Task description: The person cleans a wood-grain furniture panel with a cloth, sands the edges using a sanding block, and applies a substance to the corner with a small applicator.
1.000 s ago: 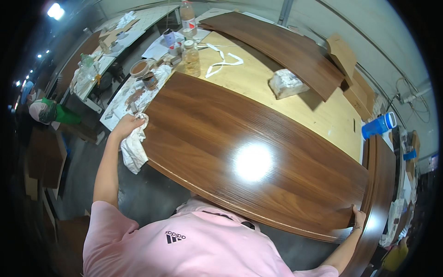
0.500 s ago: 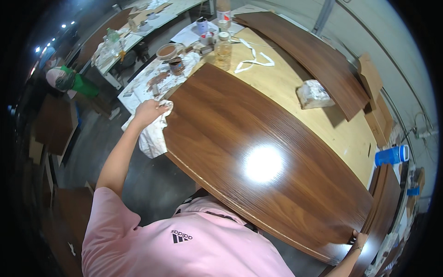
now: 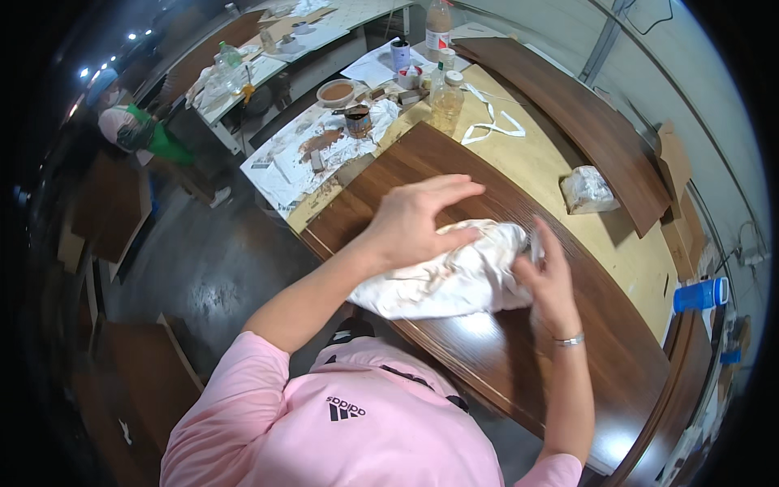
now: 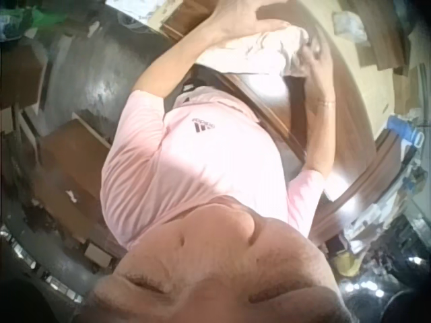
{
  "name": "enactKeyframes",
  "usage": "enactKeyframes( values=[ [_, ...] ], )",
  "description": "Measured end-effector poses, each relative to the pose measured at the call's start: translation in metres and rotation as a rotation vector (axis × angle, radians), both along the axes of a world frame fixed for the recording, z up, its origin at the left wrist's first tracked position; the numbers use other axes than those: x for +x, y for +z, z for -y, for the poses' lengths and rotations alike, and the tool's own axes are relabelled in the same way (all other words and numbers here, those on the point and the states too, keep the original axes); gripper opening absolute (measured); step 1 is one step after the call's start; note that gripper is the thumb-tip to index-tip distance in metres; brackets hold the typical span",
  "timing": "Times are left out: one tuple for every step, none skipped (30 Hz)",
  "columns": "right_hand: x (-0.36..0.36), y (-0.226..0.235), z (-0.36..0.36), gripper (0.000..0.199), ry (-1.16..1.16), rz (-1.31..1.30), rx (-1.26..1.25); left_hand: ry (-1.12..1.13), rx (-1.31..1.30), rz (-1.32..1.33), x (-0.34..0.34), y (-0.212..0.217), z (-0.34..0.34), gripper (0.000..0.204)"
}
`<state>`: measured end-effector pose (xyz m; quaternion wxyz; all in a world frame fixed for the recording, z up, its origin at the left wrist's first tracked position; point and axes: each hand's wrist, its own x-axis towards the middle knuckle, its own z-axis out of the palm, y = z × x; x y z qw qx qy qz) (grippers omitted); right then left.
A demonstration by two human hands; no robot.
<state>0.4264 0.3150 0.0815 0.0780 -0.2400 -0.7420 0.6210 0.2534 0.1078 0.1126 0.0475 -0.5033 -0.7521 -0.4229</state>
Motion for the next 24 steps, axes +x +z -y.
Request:
enactKeyframes(
  values=[
    [-0.011, 0.002, 0.021, 0.075, 0.063, -0.049, 0.345, -0.002, 0.015, 0.079, -0.017, 0.003, 0.012, 0.047],
    [-0.023, 0.001, 0.040, 0.079, 0.132, -0.091, 0.685, 0.001, 0.023, 0.158, -0.036, 0.004, 0.028, 0.039],
    [-0.029, -0.006, 0.057, 0.079, 0.106, -0.045, 0.772, 0.048, 0.057, 0.247, -0.060, -0.005, 0.042, 0.032],
    [-0.035, -0.013, 0.071, 0.079, 0.086, -0.041, 0.772, 0.105, 0.088, 0.331, -0.089, -0.022, 0.061, 0.025],
    [-0.041, -0.021, 0.084, 0.074, 0.125, 0.064, 0.993, 0.172, 0.050, 0.328, -0.122, -0.040, 0.080, 0.022],
    [-0.052, -0.030, 0.096, 0.068, 0.175, 0.168, 1.204, 0.250, 0.008, 0.321, -0.156, -0.060, 0.103, 0.019],
    [-0.060, -0.038, 0.099, 0.051, 0.091, 0.068, 1.162, 0.319, -0.047, 0.272, -0.188, -0.084, 0.126, 0.017],
    [-0.069, -0.036, 0.093, 0.038, 0.078, -0.039, 1.008, 0.394, -0.103, 0.223, -0.213, -0.102, 0.140, 0.016],
    [-0.076, -0.030, 0.085, 0.033, 0.034, -0.045, 1.039, 0.367, -0.107, 0.233, -0.224, -0.111, 0.144, 0.016],
    [-0.079, -0.022, 0.075, 0.029, -0.016, -0.043, 1.074, 0.346, -0.151, 0.277, -0.231, -0.119, 0.144, 0.015],
    [-0.082, -0.018, 0.061, 0.028, -0.091, -0.026, 1.277, 0.333, -0.198, 0.317, -0.238, -0.125, 0.144, 0.014],
    [-0.083, -0.012, 0.049, 0.027, -0.162, -0.001, 1.481, 0.301, -0.204, 0.329, -0.240, -0.130, 0.139, 0.014],
    [-0.084, -0.007, 0.040, 0.026, -0.183, 0.034, 1.615, 0.193, -0.286, 0.251, -0.238, -0.134, 0.130, 0.018],
    [-0.084, -0.003, 0.035, 0.026, -0.201, 0.071, 1.751, 0.084, -0.362, 0.169, -0.234, -0.138, 0.121, 0.024],
    [-0.084, -0.005, 0.032, 0.025, -0.189, 0.106, 1.724, 0.049, -0.359, 0.171, -0.229, -0.141, 0.112, 0.024],
    [-0.089, -0.011, 0.036, 0.025, -0.206, 0.141, 1.731, 0.056, -0.409, 0.066, -0.223, -0.146, 0.104, 0.032],
    [-0.097, -0.019, 0.043, 0.027, -0.096, 0.178, 1.737, 0.066, -0.455, -0.042, -0.222, -0.150, 0.097, 0.040],
    [-0.105, -0.025, 0.052, 0.030, 0.018, 0.212, 1.738, 0.037, -0.446, -0.040, -0.228, -0.158, 0.092, 0.040],
    [-0.118, -0.033, 0.067, 0.035, -0.007, 0.244, 1.601, 0.029, -0.462, -0.076, -0.236, -0.169, 0.090, 0.045],
    [-0.129, -0.039, 0.084, 0.040, -0.033, 0.277, 1.466, 0.019, -0.476, -0.109, -0.241, -0.176, 0.089, 0.051],
    [-0.133, -0.043, 0.095, 0.045, -0.114, 0.293, 1.429, 0.020, -0.471, -0.080, -0.248, -0.174, 0.088, 0.050],
    [-0.133, -0.047, 0.104, 0.050, -0.197, 0.309, 1.390, -0.001, -0.467, -0.075, -0.251, -0.165, 0.091, 0.050],
    [-0.130, -0.052, 0.108, 0.050, -0.238, 0.323, 1.394, -0.085, -0.283, 0.133, -0.252, -0.154, 0.099, 0.052],
    [-0.128, -0.056, 0.111, 0.051, -0.282, 0.329, 1.421, -0.171, -0.100, 0.340, -0.252, -0.140, 0.108, 0.055]
  ],
)
